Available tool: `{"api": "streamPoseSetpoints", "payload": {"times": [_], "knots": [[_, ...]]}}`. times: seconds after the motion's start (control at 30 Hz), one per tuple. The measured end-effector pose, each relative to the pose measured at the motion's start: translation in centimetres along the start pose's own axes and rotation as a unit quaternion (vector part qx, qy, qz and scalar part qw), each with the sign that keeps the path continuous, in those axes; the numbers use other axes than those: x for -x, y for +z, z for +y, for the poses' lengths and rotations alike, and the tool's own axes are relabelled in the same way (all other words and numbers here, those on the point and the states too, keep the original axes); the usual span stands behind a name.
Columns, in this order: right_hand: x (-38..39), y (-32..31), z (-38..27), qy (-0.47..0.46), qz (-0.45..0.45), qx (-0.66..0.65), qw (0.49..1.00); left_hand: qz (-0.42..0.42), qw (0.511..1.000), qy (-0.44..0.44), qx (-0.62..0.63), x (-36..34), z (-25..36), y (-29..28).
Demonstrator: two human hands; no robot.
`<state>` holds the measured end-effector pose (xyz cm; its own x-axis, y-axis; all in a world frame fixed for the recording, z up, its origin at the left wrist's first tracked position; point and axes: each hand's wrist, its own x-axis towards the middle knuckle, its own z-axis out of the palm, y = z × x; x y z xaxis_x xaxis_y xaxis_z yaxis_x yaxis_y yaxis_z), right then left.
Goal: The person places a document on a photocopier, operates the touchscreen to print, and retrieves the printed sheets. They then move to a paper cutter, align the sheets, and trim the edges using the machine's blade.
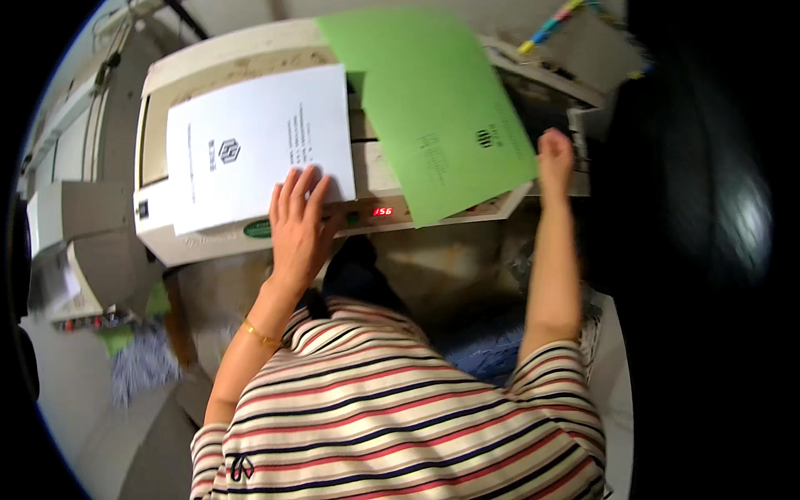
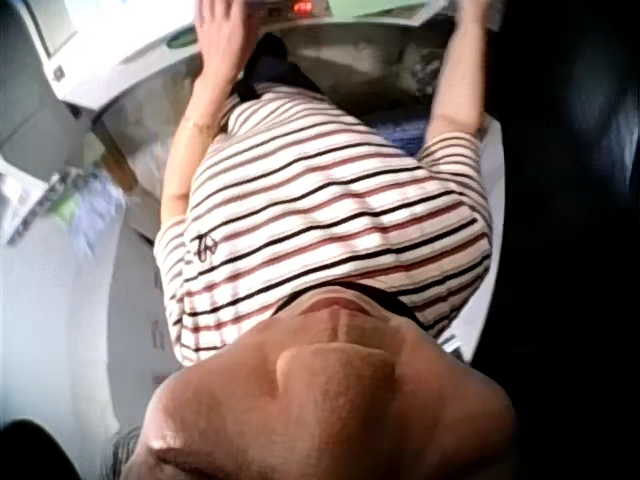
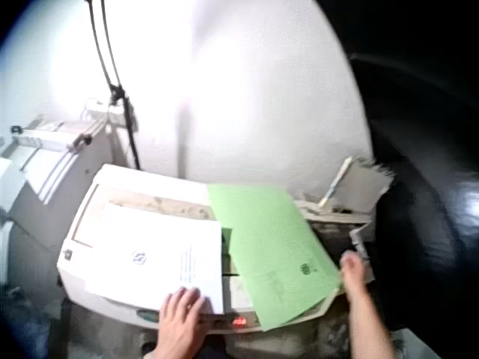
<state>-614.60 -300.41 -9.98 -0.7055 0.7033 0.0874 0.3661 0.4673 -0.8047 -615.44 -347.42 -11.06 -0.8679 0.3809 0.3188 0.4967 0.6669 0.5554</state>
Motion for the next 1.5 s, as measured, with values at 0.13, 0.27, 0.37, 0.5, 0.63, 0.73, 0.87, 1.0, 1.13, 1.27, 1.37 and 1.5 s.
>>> {"api": "streamPoseSetpoints", "payload": {"times": [0.13,0.27,0.37,0.5,0.63,0.73,0.87,1.0,1.13,1.27,1.37,1.5], "knots": [[-12.5,0.7,2.0,-0.009,-0.015,0.030,0.999,0.006,0.992,-0.070,-0.108,-0.9,2.0,2.5],[-20.1,2.6,1.5,0.044,-0.036,-0.007,0.998,0.042,0.982,-0.111,-0.147,-1.8,3.3,3.9],[-22.9,4.2,1.2,0.079,-0.030,0.020,0.996,0.054,0.977,-0.113,-0.172,-2.3,3.8,4.2],[-25.5,4.9,2.1,0.116,-0.089,0.003,0.989,0.050,0.977,-0.113,-0.172,-2.6,4.1,4.3],[-27.7,5.3,3.4,0.158,-0.087,-0.016,0.983,0.032,0.977,-0.123,-0.168,-2.8,4.5,4.2],[-28.6,5.4,3.9,0.165,-0.047,-0.012,0.985,0.021,0.978,-0.131,-0.160,-3.1,4.5,4.3],[-28.9,5.6,3.6,0.176,0.002,-0.020,0.984,0.013,0.983,-0.118,-0.140,-3.3,4.2,4.2],[-28.7,6.0,2.5,0.210,0.066,-0.097,0.971,-0.001,0.985,-0.110,-0.135,-3.4,4.0,3.9],[-28.0,5.3,1.7,0.247,0.166,-0.204,0.933,-0.031,0.986,-0.100,-0.128,-3.3,3.7,3.3],[-23.0,2.6,1.5,0.197,0.166,-0.385,0.886,-0.060,0.987,-0.067,-0.136,-3.3,2.7,2.4],[-13.7,0.2,1.6,0.150,0.113,-0.548,0.815,-0.071,0.988,-0.028,-0.135,-3.5,1.6,1.5],[4.3,-1.8,-1.0,0.097,-0.052,-0.610,0.785,-0.099,0.984,0.061,-0.137,-4.3,-0.4,-0.2]]}}
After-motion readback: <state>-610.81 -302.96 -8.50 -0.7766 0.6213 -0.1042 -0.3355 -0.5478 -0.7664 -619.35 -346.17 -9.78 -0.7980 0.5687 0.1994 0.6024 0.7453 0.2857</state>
